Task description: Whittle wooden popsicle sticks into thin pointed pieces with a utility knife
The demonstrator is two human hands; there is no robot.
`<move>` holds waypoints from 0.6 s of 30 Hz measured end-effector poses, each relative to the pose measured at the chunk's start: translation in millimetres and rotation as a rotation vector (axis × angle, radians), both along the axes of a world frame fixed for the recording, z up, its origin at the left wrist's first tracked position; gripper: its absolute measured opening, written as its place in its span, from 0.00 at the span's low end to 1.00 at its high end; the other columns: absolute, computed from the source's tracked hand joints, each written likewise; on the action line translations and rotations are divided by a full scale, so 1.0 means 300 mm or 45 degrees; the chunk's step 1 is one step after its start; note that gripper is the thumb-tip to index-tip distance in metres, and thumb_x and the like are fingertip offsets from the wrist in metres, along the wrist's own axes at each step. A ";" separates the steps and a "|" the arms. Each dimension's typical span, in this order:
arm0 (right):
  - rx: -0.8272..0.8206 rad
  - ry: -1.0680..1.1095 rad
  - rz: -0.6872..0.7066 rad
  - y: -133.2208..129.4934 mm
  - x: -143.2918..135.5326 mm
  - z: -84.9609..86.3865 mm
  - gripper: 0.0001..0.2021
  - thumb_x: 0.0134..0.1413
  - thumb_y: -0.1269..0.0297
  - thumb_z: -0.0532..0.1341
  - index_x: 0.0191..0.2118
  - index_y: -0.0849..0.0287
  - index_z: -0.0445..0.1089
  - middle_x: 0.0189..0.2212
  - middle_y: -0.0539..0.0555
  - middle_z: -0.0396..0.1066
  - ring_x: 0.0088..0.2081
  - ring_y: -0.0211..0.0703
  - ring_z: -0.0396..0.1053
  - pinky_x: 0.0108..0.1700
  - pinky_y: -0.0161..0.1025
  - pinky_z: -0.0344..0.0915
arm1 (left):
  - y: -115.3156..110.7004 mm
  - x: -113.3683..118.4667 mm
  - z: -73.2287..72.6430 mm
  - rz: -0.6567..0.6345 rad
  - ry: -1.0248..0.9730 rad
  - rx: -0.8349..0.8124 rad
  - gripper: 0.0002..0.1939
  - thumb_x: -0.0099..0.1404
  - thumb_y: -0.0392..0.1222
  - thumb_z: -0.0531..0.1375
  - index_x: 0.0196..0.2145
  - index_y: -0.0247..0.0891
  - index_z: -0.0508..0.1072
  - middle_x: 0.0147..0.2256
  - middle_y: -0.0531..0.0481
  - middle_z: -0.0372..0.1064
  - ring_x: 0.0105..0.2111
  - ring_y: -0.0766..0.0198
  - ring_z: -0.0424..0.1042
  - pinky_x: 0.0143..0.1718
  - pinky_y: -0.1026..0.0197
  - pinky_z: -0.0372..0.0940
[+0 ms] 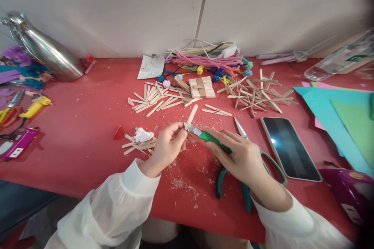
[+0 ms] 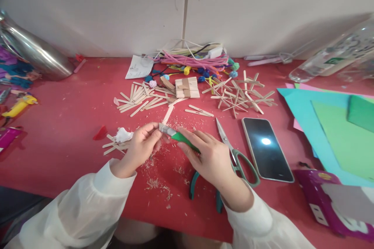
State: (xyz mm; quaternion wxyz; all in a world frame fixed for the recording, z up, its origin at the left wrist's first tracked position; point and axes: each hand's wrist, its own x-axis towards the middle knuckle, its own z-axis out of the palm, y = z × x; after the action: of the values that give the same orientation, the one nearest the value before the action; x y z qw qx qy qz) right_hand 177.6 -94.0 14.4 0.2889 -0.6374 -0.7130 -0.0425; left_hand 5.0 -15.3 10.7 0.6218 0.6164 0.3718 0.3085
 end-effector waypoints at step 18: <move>0.109 -0.156 -0.089 -0.004 -0.008 -0.005 0.13 0.56 0.60 0.56 0.43 0.55 0.74 0.26 0.51 0.74 0.25 0.35 0.70 0.23 0.32 0.57 | 0.000 0.013 0.000 0.053 -0.044 -0.152 0.09 0.63 0.44 0.51 0.29 0.36 0.62 0.22 0.55 0.67 0.14 0.76 0.57 0.15 0.71 0.52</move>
State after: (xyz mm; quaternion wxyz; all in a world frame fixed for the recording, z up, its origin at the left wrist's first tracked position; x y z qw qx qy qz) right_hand 175.1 -95.2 12.9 0.2701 -0.6451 -0.7043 -0.1219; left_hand 8.9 -15.3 10.8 0.6571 0.5650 0.3916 0.3092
